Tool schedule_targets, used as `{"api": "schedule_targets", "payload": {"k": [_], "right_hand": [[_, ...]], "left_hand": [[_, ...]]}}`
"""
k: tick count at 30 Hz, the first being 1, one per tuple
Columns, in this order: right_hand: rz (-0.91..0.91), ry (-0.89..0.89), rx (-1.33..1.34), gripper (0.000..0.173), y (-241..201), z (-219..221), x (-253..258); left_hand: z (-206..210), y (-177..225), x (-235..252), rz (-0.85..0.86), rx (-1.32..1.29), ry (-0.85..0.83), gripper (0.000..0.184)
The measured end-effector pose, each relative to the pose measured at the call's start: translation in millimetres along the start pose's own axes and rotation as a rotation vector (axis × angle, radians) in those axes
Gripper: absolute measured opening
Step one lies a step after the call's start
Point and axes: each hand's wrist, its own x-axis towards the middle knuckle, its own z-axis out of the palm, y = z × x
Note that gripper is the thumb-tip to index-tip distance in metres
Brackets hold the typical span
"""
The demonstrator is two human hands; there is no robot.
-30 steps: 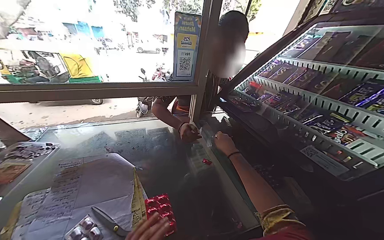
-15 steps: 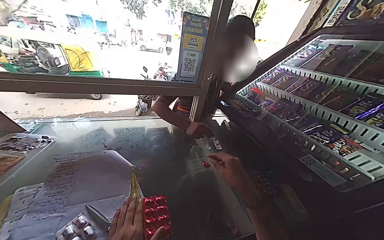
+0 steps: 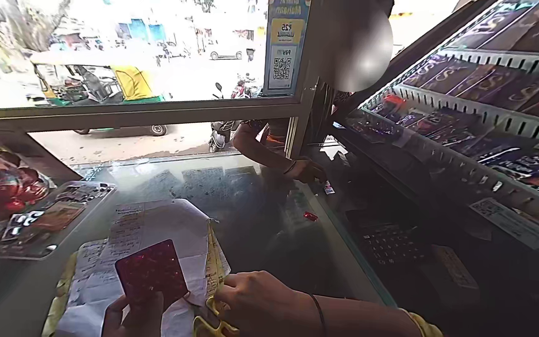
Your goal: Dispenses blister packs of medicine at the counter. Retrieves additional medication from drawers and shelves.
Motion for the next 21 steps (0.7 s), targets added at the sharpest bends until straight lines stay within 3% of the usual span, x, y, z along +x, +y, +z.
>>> {"api": "schedule_targets", "payload": {"k": [4,9,14,16,19,21], "right_hand": [[0.178,-0.157,-0.067,0.036,-19,16,34],[0.203,-0.127,-0.160,0.046,-19,21,47],[0.185,-0.132,-0.254,0.052,-20,21,38],[0.177,-0.149,-0.300,0.052,-28,24,32],[0.283,-0.322,-0.251,0.062,-33,22,35],[0.337,-0.315,-0.117,0.060,-25,20,36]], "left_hand": [[-11,1,1,-0.024,0.005,0.031,0.033],[-34,-25,9,0.380,-0.001,-0.104,0.016],[-37,-28,10,0.542,0.103,-0.071,0.009],[-34,-24,8,0.464,0.098,-0.062,0.011],[-25,-12,4,0.159,-0.001,-0.077,0.042],[-22,-6,7,-0.053,-0.161,-0.100,0.052]]}}
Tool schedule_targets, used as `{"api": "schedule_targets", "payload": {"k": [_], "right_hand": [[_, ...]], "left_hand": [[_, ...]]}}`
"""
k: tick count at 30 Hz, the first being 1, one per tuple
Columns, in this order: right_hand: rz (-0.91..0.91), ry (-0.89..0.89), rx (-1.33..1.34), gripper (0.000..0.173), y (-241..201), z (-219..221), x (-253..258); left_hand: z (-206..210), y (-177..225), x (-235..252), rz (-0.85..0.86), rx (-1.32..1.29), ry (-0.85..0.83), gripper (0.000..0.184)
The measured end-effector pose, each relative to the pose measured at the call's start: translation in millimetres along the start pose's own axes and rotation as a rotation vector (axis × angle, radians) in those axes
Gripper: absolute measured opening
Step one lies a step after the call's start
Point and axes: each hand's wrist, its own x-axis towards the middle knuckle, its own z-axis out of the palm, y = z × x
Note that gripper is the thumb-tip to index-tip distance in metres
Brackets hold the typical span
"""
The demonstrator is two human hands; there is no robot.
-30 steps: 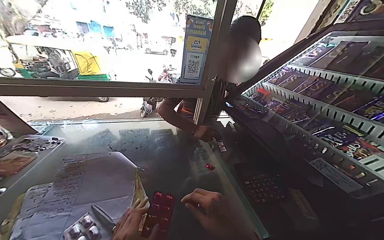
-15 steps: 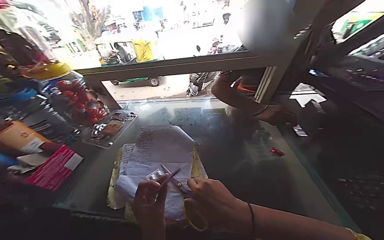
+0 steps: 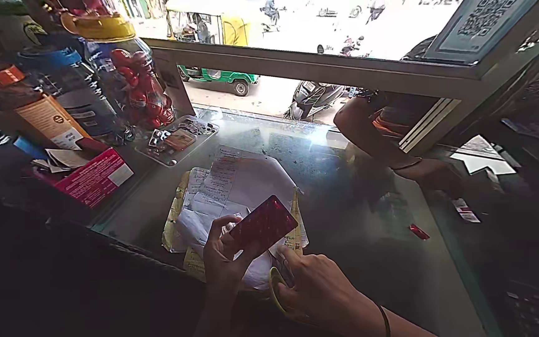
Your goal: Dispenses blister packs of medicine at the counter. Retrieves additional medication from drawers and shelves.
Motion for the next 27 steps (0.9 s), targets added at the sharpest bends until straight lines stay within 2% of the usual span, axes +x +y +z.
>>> {"api": "schedule_targets", "payload": {"k": [2,4,6,7,9,12,14,17,18,20,23,27], "right_hand": [[-0.049,0.127,0.261,0.057,19,8,-3],[-0.131,0.205,0.680,0.045,39,21,-7],[-0.171,0.151,1.165,0.039,51,27,-20],[-0.197,0.145,1.326,0.042,55,29,-29],[-0.299,0.198,1.482,0.049,60,38,-43],[-0.467,0.301,1.510,0.048,64,52,-53],[-0.469,0.383,1.433,0.046,61,60,-61],[-0.439,0.460,1.156,0.069,60,73,-65],[-0.437,0.449,1.078,0.080,62,75,-65],[-0.421,0.393,0.996,0.087,64,75,-69],[-0.408,0.349,0.929,0.088,65,73,-72],[-0.431,0.332,0.873,0.080,66,72,-68]], "left_hand": [[1,3,3,-0.151,-0.114,-0.019,0.057],[-3,6,4,-0.258,-0.161,-0.032,0.061],[-5,6,1,-0.305,-0.207,-0.041,0.052],[-6,4,-1,-0.314,-0.265,-0.040,0.044],[-7,1,-4,-0.336,-0.348,-0.075,0.031],[3,4,-3,-0.412,-0.458,-0.074,0.024],[16,7,-2,-0.489,-0.466,-0.018,0.019],[36,15,10,-0.626,-0.406,0.067,0.013],[38,16,14,-0.657,-0.410,0.062,0.014],[36,17,20,-0.673,-0.424,0.031,0.020],[30,15,26,-0.556,-0.395,-0.010,0.033],[23,13,29,-0.306,-0.041,-0.004,0.053]]}}
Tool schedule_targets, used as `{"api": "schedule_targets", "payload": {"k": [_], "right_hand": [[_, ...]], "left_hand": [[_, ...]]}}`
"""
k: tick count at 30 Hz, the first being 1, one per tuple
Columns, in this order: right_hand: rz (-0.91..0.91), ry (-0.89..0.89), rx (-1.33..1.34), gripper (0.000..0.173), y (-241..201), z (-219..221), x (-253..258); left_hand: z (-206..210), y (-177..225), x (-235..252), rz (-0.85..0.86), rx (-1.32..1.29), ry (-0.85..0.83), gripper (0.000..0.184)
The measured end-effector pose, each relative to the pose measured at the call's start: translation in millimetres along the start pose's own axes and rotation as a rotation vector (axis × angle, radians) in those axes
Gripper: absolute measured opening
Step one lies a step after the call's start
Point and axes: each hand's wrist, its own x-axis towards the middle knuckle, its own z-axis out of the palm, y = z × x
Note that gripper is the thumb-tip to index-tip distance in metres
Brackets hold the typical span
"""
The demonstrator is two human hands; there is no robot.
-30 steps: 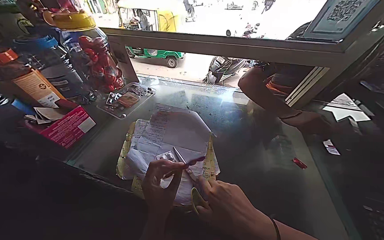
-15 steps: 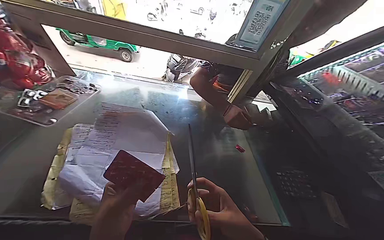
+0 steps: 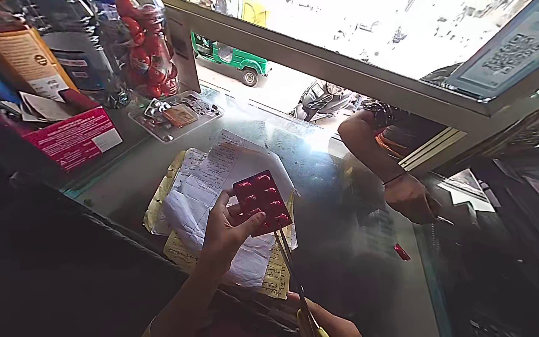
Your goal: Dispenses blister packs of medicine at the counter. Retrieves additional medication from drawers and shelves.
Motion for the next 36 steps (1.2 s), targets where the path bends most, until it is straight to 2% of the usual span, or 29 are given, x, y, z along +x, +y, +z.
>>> {"api": "schedule_targets", "payload": {"k": [2,5,11,21,24,28,29,30,31,34,36], "right_hand": [[-0.007,-0.002,-0.023,0.074,1,0,4],[-0.012,0.001,-0.055,0.070,3,1,8],[0.004,0.004,-0.071,0.063,3,1,14],[0.004,0.058,-0.016,0.045,1,3,15],[0.012,0.098,-0.005,0.040,-1,5,15],[0.034,0.136,0.008,0.038,-3,11,16],[0.036,0.136,0.013,0.039,-2,12,16],[0.028,0.128,0.021,0.042,-1,11,17],[0.010,0.108,0.031,0.045,0,10,16],[-0.018,0.038,0.053,0.055,4,3,11],[0.001,0.007,0.054,0.065,5,-1,7]], "left_hand": [[-4,-1,-2,0.075,0.147,0.039,0.053],[-9,-2,-4,0.092,0.243,0.026,0.040],[-12,-4,-4,0.051,0.166,0.021,0.040],[-4,-10,-10,0.101,0.108,0.011,0.040],[-4,-9,-15,0.106,0.102,-0.089,0.056],[-2,-18,-16,0.116,0.050,-0.038,0.093],[-1,-19,-17,0.140,0.016,-0.028,0.097],[-1,-20,-18,0.178,-0.008,-0.017,0.095],[-1,-20,-19,0.228,-0.014,-0.006,0.085],[-8,-16,-16,0.387,0.092,0.104,0.038],[-20,-9,-10,0.408,0.189,0.199,0.028]]}}
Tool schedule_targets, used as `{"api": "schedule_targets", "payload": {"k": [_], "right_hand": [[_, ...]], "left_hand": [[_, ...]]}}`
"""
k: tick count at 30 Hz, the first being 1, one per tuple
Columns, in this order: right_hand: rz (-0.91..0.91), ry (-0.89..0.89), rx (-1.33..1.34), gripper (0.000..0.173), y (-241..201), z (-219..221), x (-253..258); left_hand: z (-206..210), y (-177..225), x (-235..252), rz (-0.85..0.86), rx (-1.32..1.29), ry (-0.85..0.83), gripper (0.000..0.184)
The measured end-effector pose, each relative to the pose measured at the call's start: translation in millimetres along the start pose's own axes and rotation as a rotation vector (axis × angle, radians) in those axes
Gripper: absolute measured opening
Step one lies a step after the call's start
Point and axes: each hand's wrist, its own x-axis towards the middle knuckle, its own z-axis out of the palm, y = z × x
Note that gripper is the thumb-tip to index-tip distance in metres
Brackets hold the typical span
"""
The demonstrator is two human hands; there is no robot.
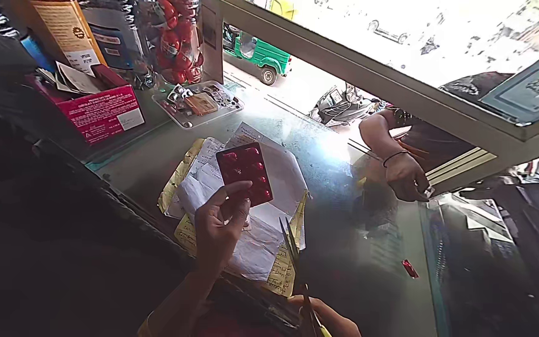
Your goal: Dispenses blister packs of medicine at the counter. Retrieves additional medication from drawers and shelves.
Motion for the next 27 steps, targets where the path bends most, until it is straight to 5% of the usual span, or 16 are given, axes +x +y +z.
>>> {"api": "schedule_targets", "payload": {"k": [5,13,27], "right_hand": [[0.042,-0.092,-0.020,0.067,-5,-11,2],[0.046,-0.193,-0.125,0.062,-13,-17,15],[0.070,-0.201,-0.085,0.046,-18,-19,28]], "left_hand": [[-29,3,18,-0.104,0.078,-0.348,0.018],[-43,2,25,-0.151,-0.002,-0.768,0.040],[-47,-11,36,-0.117,-0.159,-0.864,0.050]]}}
